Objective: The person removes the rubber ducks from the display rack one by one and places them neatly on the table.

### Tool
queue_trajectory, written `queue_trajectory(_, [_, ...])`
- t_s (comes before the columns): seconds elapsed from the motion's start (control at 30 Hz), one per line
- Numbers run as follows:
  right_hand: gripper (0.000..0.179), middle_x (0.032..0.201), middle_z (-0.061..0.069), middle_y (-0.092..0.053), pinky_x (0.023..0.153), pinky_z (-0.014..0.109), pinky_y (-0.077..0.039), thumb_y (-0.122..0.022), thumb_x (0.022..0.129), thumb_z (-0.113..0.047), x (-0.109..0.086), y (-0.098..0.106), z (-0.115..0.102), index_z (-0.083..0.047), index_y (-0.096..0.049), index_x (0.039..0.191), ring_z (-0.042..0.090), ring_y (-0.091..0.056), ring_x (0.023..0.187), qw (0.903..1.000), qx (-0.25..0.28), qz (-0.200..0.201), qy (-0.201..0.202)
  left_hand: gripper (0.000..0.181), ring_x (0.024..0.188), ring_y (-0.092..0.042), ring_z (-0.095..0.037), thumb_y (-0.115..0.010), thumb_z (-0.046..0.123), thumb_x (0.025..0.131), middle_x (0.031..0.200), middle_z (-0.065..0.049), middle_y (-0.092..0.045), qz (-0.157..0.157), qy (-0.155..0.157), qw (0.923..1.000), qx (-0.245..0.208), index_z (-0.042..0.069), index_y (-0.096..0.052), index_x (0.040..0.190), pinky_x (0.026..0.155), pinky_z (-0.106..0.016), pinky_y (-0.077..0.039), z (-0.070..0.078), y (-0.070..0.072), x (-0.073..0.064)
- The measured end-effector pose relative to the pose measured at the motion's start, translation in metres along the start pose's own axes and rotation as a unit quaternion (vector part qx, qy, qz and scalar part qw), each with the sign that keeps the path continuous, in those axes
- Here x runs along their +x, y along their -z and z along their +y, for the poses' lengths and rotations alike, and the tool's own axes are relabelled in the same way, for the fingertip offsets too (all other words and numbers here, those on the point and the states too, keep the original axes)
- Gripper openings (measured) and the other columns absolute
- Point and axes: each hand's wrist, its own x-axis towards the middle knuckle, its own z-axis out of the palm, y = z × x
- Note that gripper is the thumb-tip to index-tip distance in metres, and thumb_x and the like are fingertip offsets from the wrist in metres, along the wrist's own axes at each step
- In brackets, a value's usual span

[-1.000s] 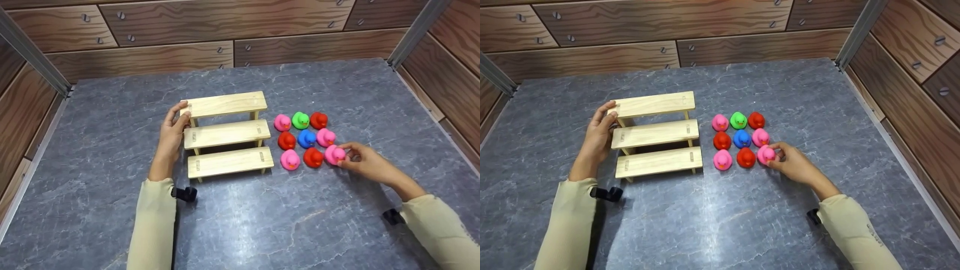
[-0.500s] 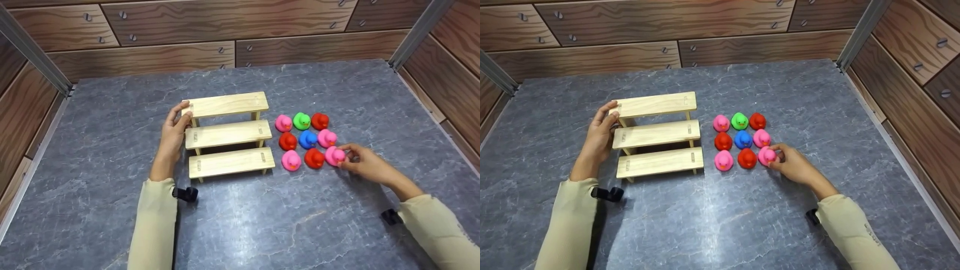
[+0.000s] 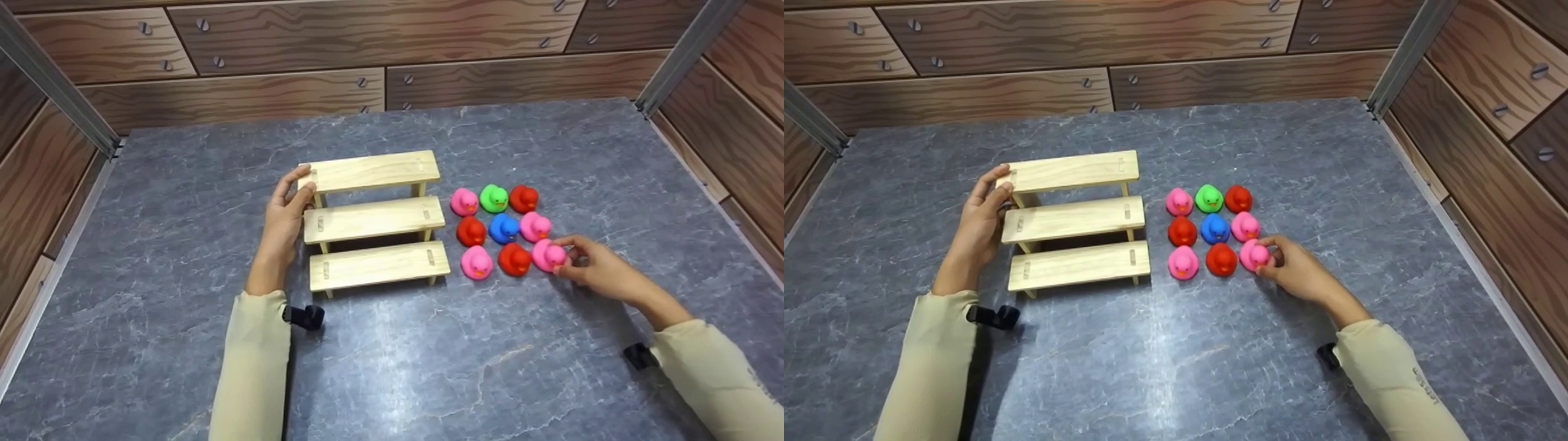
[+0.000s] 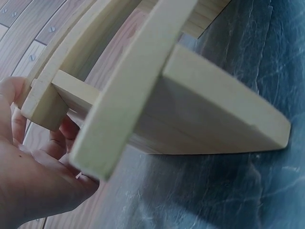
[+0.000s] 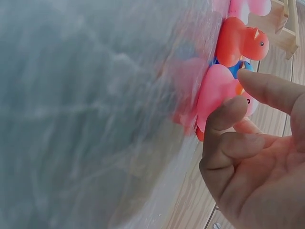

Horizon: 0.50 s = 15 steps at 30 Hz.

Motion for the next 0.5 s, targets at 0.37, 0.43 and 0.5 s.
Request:
queue_trajectory(0.37, [0.05, 0.092, 0.01, -0.052, 0.055, 0.021, -0.043, -0.064, 0.09, -0.007, -0.005, 0.009, -0.007, 0.008, -0.044, 0.134, 0.006, -0.053, 0.066, 0.9989, -0.028, 0.035, 0.013, 0.041, 0.077, -0.053, -0.008, -0.057, 0.023, 0.098, 0.09, 0.001, -0.055, 0.004, -0.017, 0.9996, 0.023, 0.021, -0.052, 0.138, 0.063, -0.022, -0.045, 0.001, 0.001, -0.001])
queue_trajectory(0.43, [0.049, 0.093, 0.009, -0.052, 0.056, 0.021, -0.043, -0.063, 0.091, -0.008, -0.006, 0.012, -0.009, 0.007, -0.044, 0.134, 0.007, -0.054, 0.066, 0.9986, -0.031, 0.042, 0.012, 0.04, 0.074, -0.051, -0.007, -0.058, 0.023, 0.097, 0.088, 0.002, -0.056, 0.005, -0.03, 0.999, 0.034, 0.019, -0.053, 0.137, 0.06, -0.021, -0.043, -0.001, 0.003, -0.001])
queue_trajectory(0.5, [0.048, 0.093, 0.008, -0.051, 0.057, 0.021, -0.043, -0.061, 0.092, -0.009, -0.008, 0.014, -0.011, 0.006, -0.044, 0.135, 0.007, -0.055, 0.066, 0.9982, -0.028, 0.051, 0.013, 0.039, 0.074, -0.049, -0.008, -0.057, 0.023, 0.098, 0.086, 0.003, -0.055, 0.001, -0.049, 0.9975, 0.051, 0.017, -0.054, 0.136, 0.059, -0.022, -0.04, -0.003, 0.005, -0.002])
